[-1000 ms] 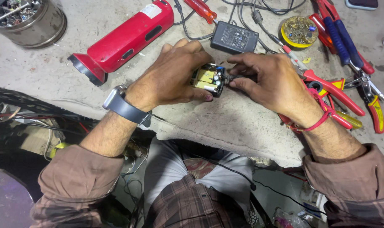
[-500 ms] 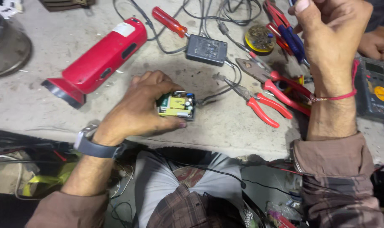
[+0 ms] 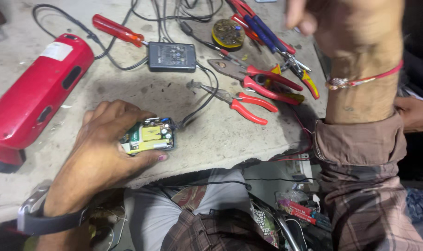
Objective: The person disassembles a black power adapter using pliers and a screwdriver, removes the internal transformer and circuit board, and manipulates the components on a cluttered workbench.
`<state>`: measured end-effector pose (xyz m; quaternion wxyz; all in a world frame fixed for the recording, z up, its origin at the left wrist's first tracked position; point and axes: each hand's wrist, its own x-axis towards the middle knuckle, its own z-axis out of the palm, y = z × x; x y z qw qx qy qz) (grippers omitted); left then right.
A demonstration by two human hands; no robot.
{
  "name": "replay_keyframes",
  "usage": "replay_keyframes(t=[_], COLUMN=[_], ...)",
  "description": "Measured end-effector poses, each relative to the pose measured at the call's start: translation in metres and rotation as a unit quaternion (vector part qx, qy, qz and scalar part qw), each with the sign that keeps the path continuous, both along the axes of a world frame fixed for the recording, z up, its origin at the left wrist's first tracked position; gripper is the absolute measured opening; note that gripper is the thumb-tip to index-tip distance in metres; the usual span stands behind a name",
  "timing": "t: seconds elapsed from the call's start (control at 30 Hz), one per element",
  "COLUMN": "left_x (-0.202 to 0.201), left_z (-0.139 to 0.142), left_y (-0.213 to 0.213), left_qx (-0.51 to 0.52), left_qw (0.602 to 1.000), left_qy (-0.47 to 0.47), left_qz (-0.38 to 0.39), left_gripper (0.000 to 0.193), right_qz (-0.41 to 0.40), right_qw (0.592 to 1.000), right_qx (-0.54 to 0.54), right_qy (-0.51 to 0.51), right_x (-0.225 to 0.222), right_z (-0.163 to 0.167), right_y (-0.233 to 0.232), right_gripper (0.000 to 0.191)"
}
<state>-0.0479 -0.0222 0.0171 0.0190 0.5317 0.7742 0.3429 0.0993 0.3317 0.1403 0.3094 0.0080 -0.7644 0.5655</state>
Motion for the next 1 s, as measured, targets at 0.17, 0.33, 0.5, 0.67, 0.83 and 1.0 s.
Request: replay_keyframes(t=[0.17,0.33,0.5,0.67,0.83,1.0], left_x=[0.003,0.0,0.0,0.002,0.005,0.004], left_z=[-0.005,-0.01,-0.014,-0.01,-0.002,-0.008], left_y=[0.002,-0.001,-0.001,-0.001,0.005,0.002], left_qx=[-0.012,-0.021,-0.041,-0.036,-0.039,-0.016], left_qw=[1.0,1.0,0.999,0.999,0.999,1.0], left_qy=[0.011,0.022,0.013,0.008,0.004,0.009], left_qz=[0.006,0.005,0.018,0.019,0.021,0.004], left_gripper=[0.061,0.066,0.07,0.067,0.069,0.068], right_qz=[-0.129,-0.246,-0.261,-0.179,-0.135,-0.182], right_qw=[0.839,0.7,0.719,0.841,0.808,0.747], right_qx=[0.477,0.582,0.524,0.407,0.519,0.539], right_qy=[-0.227,-0.332,-0.374,-0.309,-0.246,-0.345], right_x=[0.016,0.044,0.063,0.06,0.059,0.091], right_z=[-0.013,-0.035,-0.06,-0.075,-0.076,-0.069], right_y=[0.005,0.05,0.065,0.037,0.02,0.023], right_gripper=[0.016,0.016,0.022,0.034,0.042,0.019])
